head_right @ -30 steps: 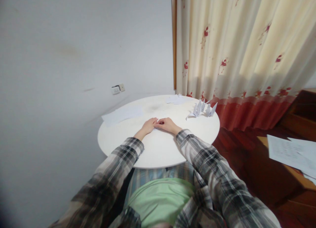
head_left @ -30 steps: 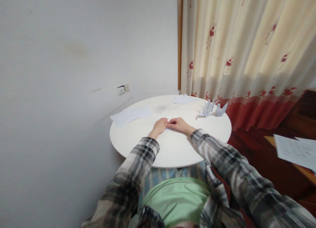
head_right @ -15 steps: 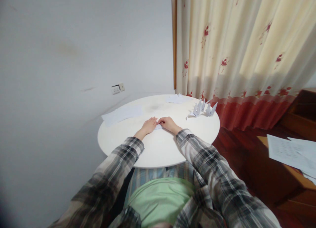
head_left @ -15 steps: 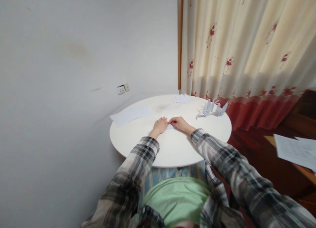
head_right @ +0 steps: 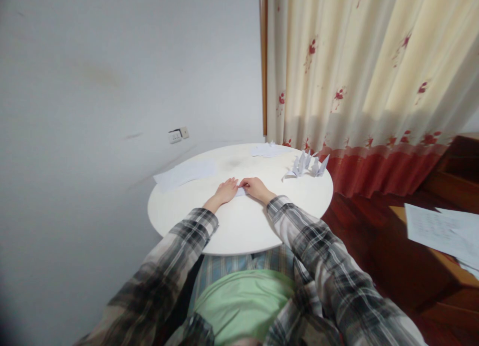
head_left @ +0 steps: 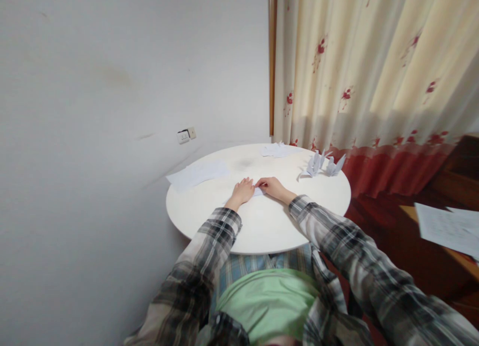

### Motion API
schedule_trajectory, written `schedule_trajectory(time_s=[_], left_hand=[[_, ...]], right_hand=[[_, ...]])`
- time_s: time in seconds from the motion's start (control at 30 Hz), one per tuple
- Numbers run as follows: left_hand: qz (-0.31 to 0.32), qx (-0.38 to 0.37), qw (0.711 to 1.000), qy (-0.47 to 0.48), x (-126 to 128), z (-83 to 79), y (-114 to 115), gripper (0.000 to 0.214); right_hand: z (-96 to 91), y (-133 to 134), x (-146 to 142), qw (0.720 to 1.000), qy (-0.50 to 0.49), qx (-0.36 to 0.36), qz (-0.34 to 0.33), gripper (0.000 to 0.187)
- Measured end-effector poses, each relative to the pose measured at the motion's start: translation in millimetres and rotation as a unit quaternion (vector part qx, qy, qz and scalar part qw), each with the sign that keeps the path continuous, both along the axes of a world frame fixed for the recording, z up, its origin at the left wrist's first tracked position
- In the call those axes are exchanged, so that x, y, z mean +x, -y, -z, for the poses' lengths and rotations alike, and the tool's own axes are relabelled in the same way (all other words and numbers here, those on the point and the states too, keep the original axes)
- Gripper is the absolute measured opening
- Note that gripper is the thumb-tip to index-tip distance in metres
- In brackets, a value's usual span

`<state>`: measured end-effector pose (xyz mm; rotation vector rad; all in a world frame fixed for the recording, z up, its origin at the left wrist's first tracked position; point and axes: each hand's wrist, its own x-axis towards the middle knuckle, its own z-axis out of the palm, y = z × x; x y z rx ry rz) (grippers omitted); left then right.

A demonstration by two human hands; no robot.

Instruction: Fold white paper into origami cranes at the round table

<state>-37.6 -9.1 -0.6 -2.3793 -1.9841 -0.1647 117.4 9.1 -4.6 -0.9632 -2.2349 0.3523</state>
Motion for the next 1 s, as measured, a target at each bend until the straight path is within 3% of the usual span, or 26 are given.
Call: schedule_trajectory(time_s=[0.23, 1.0], left_hand=[[-0.010, 0.004, 1.000, 0.004, 1, 0.2, 0, 0.048], [-0.020, 0.015, 1.000, 0.013, 0, 1.0, 0, 0.047]], right_hand=[[-1.2, 3, 0, 0.998, 0.055, 0.012, 0.008, 0.025], [-10.6, 6, 1, 0.999, 0.017, -0.013, 0.041, 0.021]])
